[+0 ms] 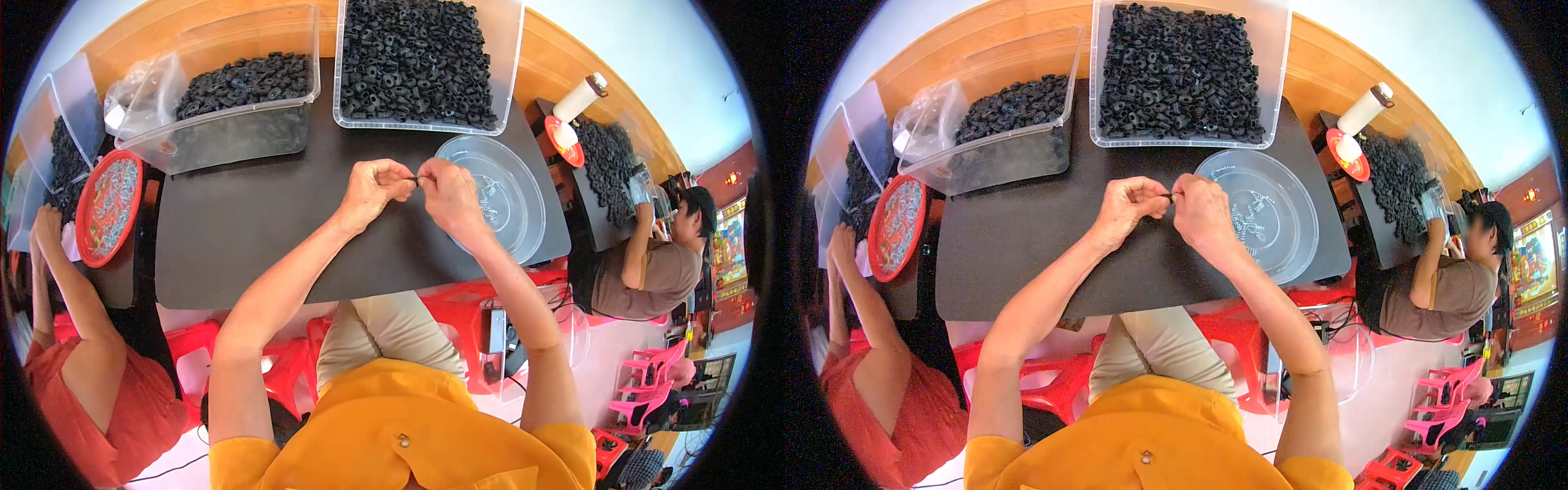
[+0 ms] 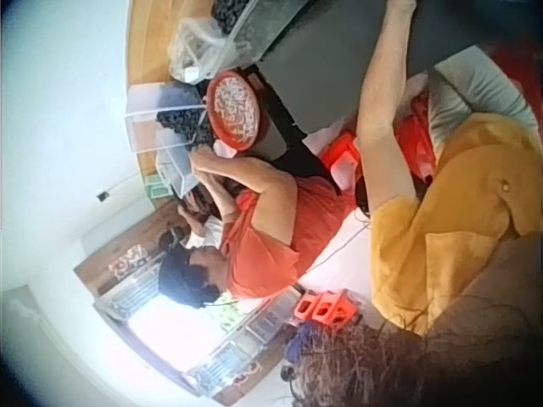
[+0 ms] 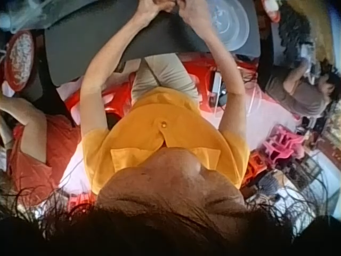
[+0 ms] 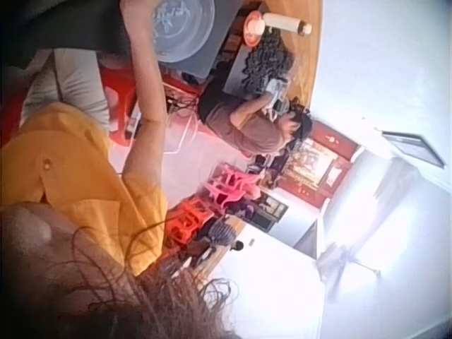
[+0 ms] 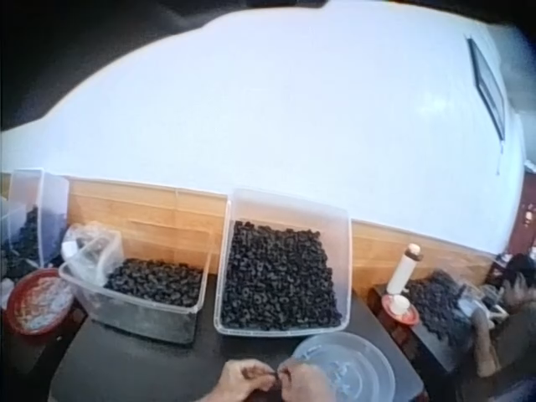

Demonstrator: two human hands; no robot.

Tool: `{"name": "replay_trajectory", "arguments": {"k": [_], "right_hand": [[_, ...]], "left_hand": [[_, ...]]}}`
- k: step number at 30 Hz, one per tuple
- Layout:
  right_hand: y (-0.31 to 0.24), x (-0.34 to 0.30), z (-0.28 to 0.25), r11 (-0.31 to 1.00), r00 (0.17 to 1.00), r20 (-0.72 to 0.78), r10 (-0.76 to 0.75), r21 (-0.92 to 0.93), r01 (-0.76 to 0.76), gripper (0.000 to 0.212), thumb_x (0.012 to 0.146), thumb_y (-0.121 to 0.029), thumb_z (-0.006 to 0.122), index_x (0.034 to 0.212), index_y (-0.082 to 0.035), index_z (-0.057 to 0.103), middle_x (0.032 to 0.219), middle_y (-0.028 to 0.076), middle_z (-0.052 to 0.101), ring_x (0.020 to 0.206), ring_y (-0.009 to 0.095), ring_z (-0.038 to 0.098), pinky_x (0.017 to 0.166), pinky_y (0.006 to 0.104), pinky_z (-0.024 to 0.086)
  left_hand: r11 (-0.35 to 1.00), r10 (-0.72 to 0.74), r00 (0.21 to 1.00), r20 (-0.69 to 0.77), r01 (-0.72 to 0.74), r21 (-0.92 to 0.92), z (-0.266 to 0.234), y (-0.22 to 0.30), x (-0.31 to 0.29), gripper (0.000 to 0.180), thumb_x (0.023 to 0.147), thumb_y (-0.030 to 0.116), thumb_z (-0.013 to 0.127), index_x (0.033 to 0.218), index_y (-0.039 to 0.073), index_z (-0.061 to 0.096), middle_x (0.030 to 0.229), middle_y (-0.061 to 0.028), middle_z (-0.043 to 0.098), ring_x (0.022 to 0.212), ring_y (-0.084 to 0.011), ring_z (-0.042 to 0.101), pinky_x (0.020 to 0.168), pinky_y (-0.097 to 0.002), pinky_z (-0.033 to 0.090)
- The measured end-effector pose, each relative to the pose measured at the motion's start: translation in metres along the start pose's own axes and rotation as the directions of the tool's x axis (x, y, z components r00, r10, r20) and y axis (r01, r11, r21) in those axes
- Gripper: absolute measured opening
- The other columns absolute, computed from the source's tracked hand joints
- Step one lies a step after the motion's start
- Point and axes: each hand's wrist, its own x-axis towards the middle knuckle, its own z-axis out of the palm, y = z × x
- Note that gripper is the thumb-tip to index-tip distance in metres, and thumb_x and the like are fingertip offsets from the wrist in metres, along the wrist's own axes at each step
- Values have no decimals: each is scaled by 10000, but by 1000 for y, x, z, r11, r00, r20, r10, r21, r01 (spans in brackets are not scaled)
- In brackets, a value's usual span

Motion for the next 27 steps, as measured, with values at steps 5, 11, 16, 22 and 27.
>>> {"name": "replay_trajectory", "arguments": {"k": [5,11,16,22,27], "right_hand": [[-6,8,9,999,998,-66,-23,-38,21,47,747,-23,550,738,18,570,756,209,602,736,388,588,661,458,460],[7,-1,22,995,986,-144,-88,-62,80,127,702,3,579,825,20,554,819,200,576,806,378,559,704,441,448],[-4,-5,31,974,968,-185,-173,-177,140,300,641,21,648,917,12,530,844,153,545,814,319,543,708,400,447],[-9,-1,40,945,929,-265,-258,-268,186,317,649,-7,654,935,7,517,876,152,513,847,330,495,724,404,427],[-18,5,48,933,922,-268,-281,-302,197,275,670,0,613,928,15,520,895,160,507,860,334,481,728,405,423]], "left_hand": [[996,13,988,-153,0,87,-1,0,1,90,797,53,644,863,0,613,743,-37,626,653,-82,587,596,-213,493],[985,4,976,-220,34,167,5,3,1,83,775,45,658,826,-6,615,711,-42,623,615,-80,582,568,-211,489],[983,15,972,-236,29,183,1,3,1,81,791,51,647,849,5,613,724,-32,620,619,-67,567,580,-201,476],[999,11,962,-273,-2,35,1,4,2,83,780,32,647,850,5,613,735,-25,623,639,-66,568,616,-205,476],[988,35,925,-378,-88,-125,2,7,0,101,747,7,666,835,-14,620,724,-24,618,658,-59,553,611,-193,436]]}}
